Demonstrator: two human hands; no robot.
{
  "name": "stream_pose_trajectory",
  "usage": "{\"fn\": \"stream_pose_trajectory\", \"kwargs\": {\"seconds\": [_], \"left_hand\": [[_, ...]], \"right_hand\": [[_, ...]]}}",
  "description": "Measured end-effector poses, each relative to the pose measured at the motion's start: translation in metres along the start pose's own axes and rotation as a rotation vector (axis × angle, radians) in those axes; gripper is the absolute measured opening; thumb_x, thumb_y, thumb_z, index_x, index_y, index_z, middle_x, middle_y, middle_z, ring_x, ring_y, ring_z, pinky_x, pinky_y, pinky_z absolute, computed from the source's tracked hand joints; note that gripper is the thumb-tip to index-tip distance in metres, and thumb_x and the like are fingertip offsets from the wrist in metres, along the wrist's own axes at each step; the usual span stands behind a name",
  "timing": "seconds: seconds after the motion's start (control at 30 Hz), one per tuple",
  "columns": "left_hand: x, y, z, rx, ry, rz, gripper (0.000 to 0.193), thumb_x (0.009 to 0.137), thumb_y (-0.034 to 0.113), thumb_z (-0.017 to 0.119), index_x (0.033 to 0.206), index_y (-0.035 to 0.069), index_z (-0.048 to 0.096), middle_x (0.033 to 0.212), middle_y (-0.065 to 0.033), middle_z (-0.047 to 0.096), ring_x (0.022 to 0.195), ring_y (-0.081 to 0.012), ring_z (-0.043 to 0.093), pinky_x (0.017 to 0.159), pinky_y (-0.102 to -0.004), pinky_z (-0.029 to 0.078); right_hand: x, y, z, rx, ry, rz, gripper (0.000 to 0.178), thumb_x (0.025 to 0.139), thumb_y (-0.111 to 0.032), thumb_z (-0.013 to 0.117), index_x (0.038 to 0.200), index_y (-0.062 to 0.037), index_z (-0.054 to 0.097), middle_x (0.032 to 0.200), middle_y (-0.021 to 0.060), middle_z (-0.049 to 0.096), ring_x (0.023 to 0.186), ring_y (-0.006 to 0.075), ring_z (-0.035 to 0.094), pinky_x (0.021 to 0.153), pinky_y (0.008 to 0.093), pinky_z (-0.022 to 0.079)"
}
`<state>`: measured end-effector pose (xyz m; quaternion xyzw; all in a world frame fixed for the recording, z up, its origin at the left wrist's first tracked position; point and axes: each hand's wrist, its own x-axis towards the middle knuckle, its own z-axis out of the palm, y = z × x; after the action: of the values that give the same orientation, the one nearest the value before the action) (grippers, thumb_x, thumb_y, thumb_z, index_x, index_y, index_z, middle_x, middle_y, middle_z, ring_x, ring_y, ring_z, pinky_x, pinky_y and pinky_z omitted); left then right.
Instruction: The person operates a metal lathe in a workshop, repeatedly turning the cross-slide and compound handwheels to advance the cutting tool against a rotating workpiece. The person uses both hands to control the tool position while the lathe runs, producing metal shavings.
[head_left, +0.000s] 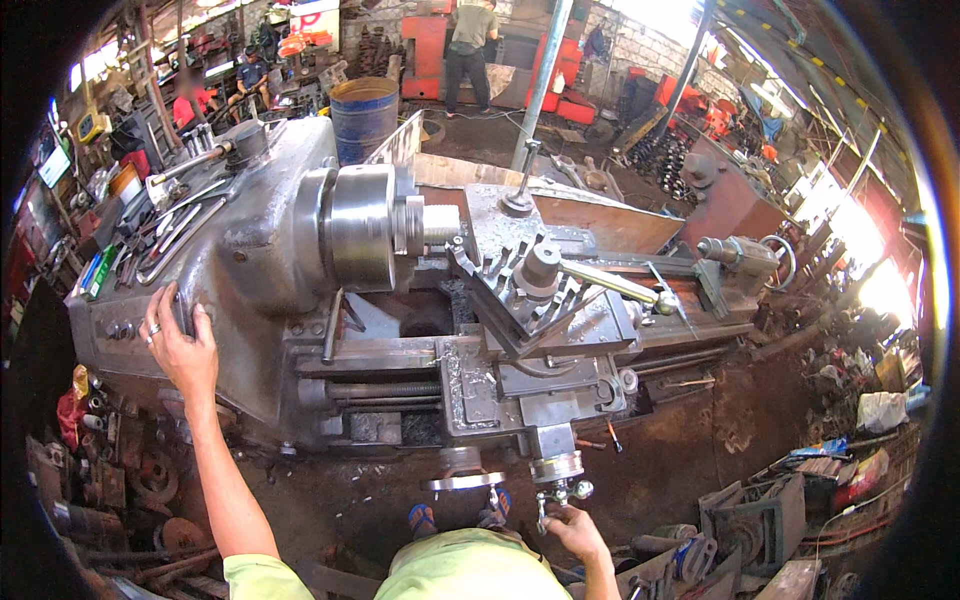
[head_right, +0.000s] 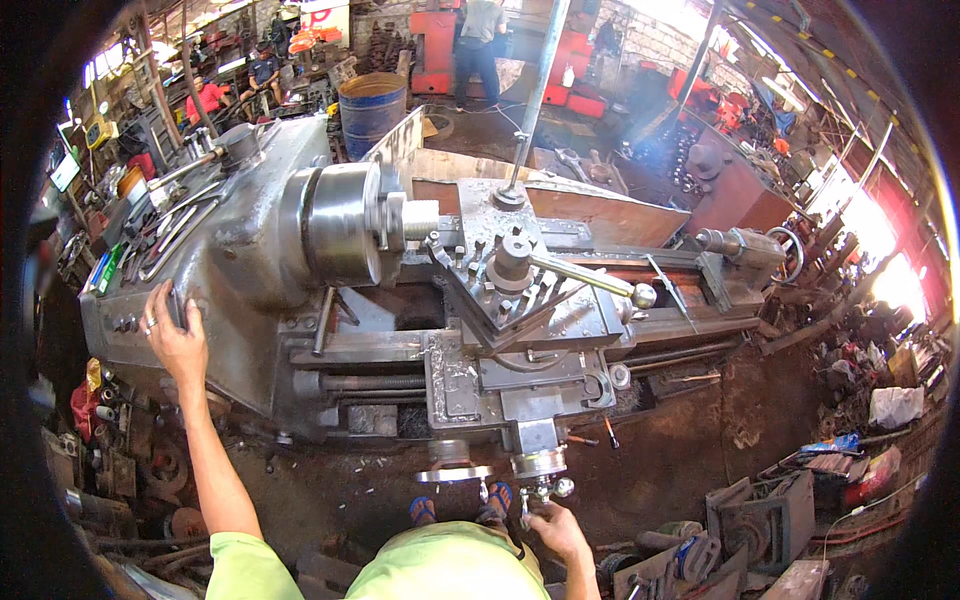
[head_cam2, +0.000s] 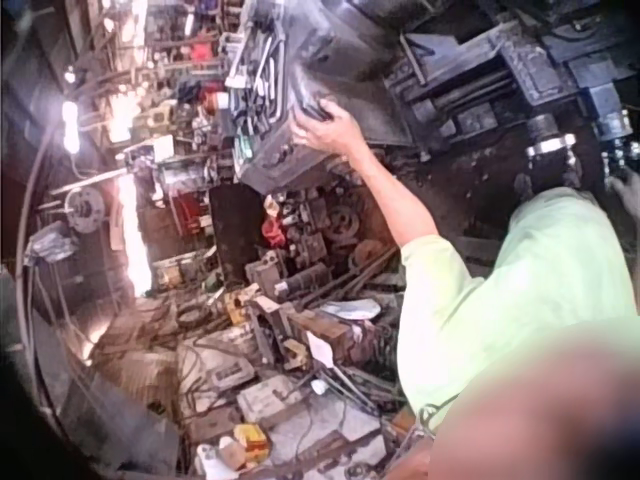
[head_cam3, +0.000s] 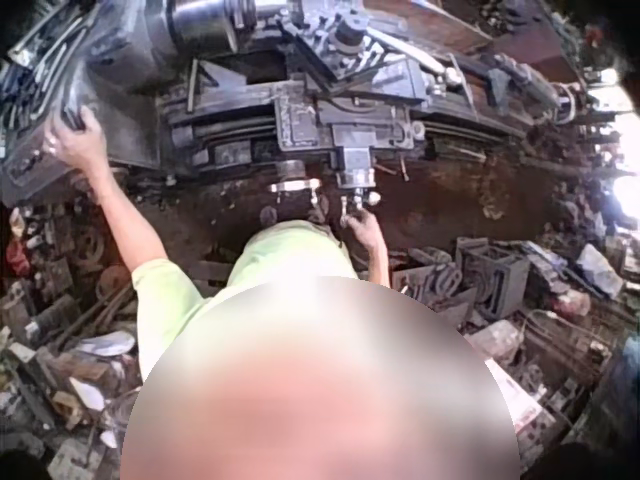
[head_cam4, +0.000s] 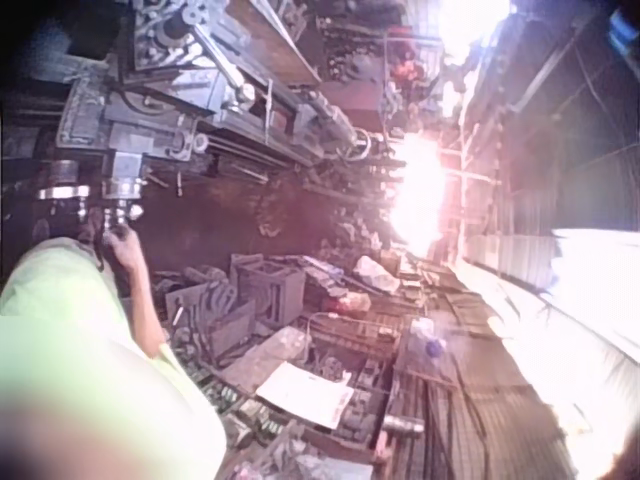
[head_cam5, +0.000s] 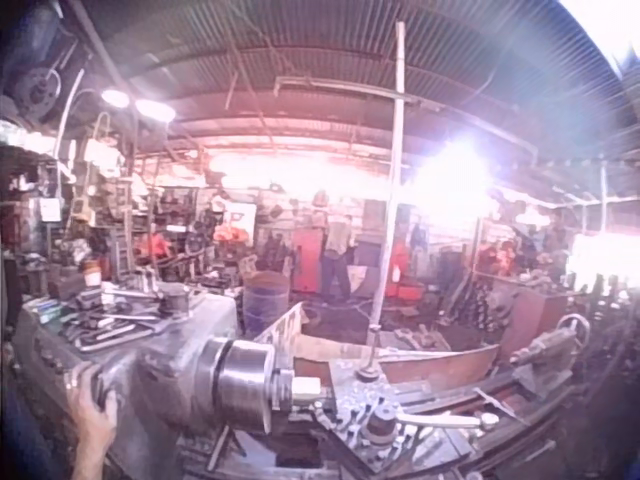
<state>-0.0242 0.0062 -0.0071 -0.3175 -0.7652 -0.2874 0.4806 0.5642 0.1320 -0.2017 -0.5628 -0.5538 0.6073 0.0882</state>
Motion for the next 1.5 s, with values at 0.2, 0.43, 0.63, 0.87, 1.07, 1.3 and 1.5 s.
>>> {"fn": "stream_pose_trajectory", "kwargs": {"seconds": [0.2,0.43,0.63,0.87,1.07,1.3,1.5], "left_hand": [[0.001,0.003,-0.003,-0.019,-0.006,-0.016,0.043,0.083,0.014,0.069,0.124,0.007,0.061,0.128,-0.0138,0.057,0.117,-0.0361,0.051,0.100,-0.0482,0.039],[0.001,0.003,-0.006,-0.012,-0.019,-0.019,0.042,0.084,0.014,0.068,0.124,0.006,0.061,0.128,-0.0139,0.057,0.117,-0.0358,0.051,0.101,-0.0481,0.038],[0.002,0.008,-0.009,-0.033,-0.022,-0.027,0.042,0.083,0.014,0.068,0.124,0.005,0.060,0.127,-0.0147,0.057,0.116,-0.0367,0.051,0.101,-0.0489,0.038],[0.002,0.007,-0.009,-0.043,-0.029,-0.017,0.041,0.084,0.013,0.068,0.124,0.004,0.060,0.127,-0.0161,0.058,0.116,-0.0366,0.051,0.100,-0.0490,0.038],[0.002,0.010,-0.009,-0.049,-0.018,-0.030,0.041,0.084,0.013,0.068,0.123,0.004,0.061,0.127,-0.0159,0.058,0.116,-0.0367,0.051,0.100,-0.0487,0.038],[0.003,0.012,-0.011,-0.073,-0.015,-0.017,0.041,0.083,0.013,0.068,0.123,0.005,0.061,0.127,-0.0158,0.058,0.116,-0.0369,0.051,0.099,-0.0487,0.038],[0.004,0.017,-0.014,-0.064,-0.040,-0.047,0.041,0.083,0.013,0.069,0.123,0.006,0.061,0.128,-0.0159,0.057,0.116,-0.0366,0.051,0.101,-0.0484,0.037]], "right_hand": [[0.001,0.002,0.011,-0.153,0.111,-0.107,0.051,0.095,-0.037,0.062,0.118,0.0081,0.063,0.102,0.0197,0.071,0.095,0.0224,0.064,0.088,0.0357,0.048],[0.018,0.029,0.031,0.071,0.287,-0.056,0.053,0.102,-0.042,0.046,0.107,0.0068,0.065,0.093,0.0078,0.067,0.078,0.0132,0.056,0.071,0.0339,0.046],[0.014,0.019,0.044,0.224,0.261,-0.076,0.060,0.102,-0.050,0.044,0.101,0.0055,0.066,0.085,0.0137,0.070,0.069,0.0203,0.063,0.062,0.0370,0.050],[-0.023,-0.031,0.006,0.623,0.021,0.066,0.028,0.093,-0.025,0.064,0.092,0.0022,0.068,0.066,0.0069,0.061,0.054,0.0170,0.056,0.051,0.0317,0.046],[0.000,-0.013,-0.039,-0.092,0.321,-0.070,0.031,0.090,-0.025,0.069,0.107,0.0006,0.069,0.077,0.0133,0.070,0.070,0.0201,0.067,0.063,0.0324,0.050],[-0.003,0.000,0.011,-0.759,0.474,-0.167,0.049,0.088,-0.032,0.062,0.130,-0.0049,0.058,0.103,0.0256,0.066,0.097,0.0451,0.064,0.083,0.0527,0.051],[-0.008,-0.009,0.036,-0.737,0.644,-0.205,0.057,0.087,-0.034,0.063,0.131,0.0016,0.054,0.112,0.0230,0.063,0.106,0.0402,0.060,0.087,0.0525,0.047]]}}
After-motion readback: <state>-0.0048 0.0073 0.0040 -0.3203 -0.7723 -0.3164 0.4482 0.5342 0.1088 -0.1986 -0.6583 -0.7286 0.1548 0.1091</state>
